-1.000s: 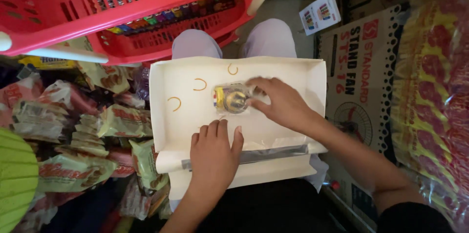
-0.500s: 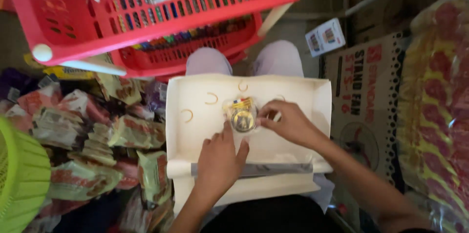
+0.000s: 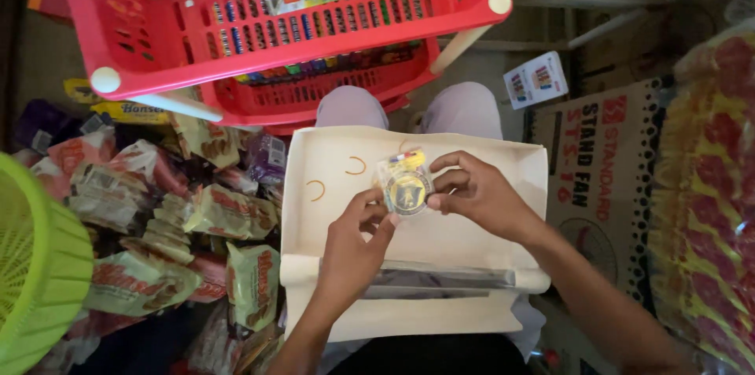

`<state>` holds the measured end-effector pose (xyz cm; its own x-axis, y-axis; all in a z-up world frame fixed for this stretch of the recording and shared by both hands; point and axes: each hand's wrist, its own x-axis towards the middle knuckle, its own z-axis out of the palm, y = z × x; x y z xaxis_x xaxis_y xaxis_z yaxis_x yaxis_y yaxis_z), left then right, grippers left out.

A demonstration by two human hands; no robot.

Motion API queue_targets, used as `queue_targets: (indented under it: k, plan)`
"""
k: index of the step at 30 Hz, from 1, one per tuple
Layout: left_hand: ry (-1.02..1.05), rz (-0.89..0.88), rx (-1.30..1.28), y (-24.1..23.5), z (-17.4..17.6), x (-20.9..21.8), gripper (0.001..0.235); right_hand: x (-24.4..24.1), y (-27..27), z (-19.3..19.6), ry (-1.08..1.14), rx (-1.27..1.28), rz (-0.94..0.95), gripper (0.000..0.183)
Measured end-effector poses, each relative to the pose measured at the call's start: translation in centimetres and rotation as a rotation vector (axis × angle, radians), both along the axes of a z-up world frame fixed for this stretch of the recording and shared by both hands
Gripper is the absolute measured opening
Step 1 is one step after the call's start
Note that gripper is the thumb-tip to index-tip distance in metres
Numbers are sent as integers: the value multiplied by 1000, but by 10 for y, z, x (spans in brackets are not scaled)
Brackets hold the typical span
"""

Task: Packing packaged medals or badges from a red basket into a white cardboard box.

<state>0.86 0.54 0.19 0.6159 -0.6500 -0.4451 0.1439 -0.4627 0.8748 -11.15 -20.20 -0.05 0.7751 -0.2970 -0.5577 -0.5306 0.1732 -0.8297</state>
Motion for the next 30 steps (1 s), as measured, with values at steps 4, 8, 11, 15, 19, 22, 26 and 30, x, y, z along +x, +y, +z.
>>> queue_targets:
  k: [4, 8, 11, 15, 19, 22, 26, 30]
  plan:
    - [34, 77, -166, 1, -2, 4, 39, 13, -5, 12, -4, -34, 93, 45]
    - [-13, 125, -281, -2, 11, 23, 37, 40, -9, 41, 33, -234, 240, 35]
    - [-130, 122, -298, -5, 20, 49, 38, 64, -11, 46, -60, -272, 175, 39]
    - [-267, 149, -277, -12, 39, 96, 39, 112, -12, 49, -171, -263, 99, 40]
    - [-661, 122, -179, -12, 46, 152, 41, 179, -16, 51, -288, -365, 60, 34]
    - [-1029, 133, -75, -11, 27, 206, 39, 236, -23, 40, -367, -376, 40, 34]
    - [-1423, 174, 62, -11, -1, 280, 37, 308, -24, 14, -507, -340, 39, 34]
    - [-1636, 221, 206, -15, -29, 339, 44, 369, -18, -4, -514, -363, 40, 31]
